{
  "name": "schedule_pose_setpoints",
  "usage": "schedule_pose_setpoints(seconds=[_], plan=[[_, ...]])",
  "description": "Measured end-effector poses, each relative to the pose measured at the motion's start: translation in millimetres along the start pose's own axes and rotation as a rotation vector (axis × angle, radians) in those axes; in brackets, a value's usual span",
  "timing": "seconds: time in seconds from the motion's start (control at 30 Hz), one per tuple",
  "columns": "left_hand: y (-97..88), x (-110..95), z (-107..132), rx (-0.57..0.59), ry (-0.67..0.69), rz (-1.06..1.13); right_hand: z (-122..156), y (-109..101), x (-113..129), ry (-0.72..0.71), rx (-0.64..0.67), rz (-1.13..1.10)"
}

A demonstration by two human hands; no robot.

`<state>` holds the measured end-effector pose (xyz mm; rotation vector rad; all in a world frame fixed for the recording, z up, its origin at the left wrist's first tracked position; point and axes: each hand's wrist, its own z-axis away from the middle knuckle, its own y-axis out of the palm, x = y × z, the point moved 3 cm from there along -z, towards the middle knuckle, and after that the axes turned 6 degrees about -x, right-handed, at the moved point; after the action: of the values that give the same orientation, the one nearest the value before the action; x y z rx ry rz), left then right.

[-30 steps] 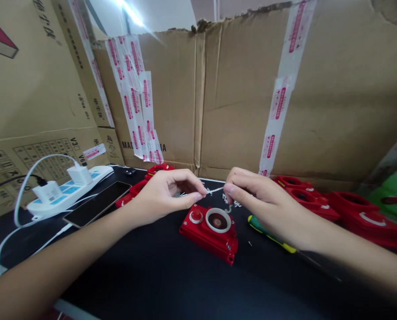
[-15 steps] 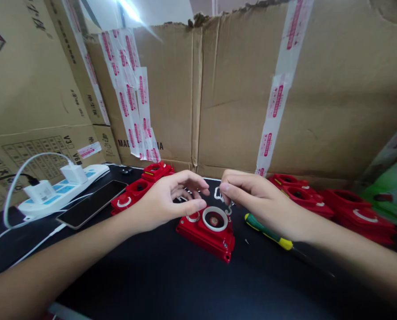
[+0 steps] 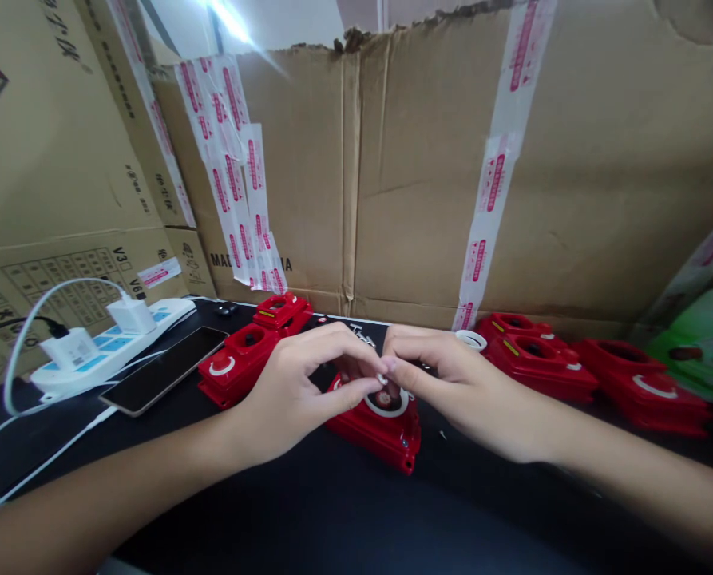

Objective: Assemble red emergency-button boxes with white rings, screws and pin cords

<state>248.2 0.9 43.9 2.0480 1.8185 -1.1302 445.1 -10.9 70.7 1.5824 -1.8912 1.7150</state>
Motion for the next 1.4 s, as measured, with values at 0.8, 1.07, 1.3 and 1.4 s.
schedule_pose_setpoints(seconds=[0.8,1.07,1.3,1.4], plan=[[18.6,11.9,5.1,0.150,-0.126,-0.074,96.8,-0.6,-60.7,-0.142,-0.131,0.930],[-7.0,-2.6,-11.0,-0.006,-0.138,-0.070,98.0,-1.1,-73.6,-0.161,-0.125,0.965],[-35.3,-1.3,-27.5,-0.079,-0.147,-0.135,98.8,4.3,-72.6,-0.076,0.003,0.892],[-37.1,5.4,-27.6,-0.026,-0.180,-0.167,100.1,5.3,-76.3,-0.065,-0.017,0.892]])
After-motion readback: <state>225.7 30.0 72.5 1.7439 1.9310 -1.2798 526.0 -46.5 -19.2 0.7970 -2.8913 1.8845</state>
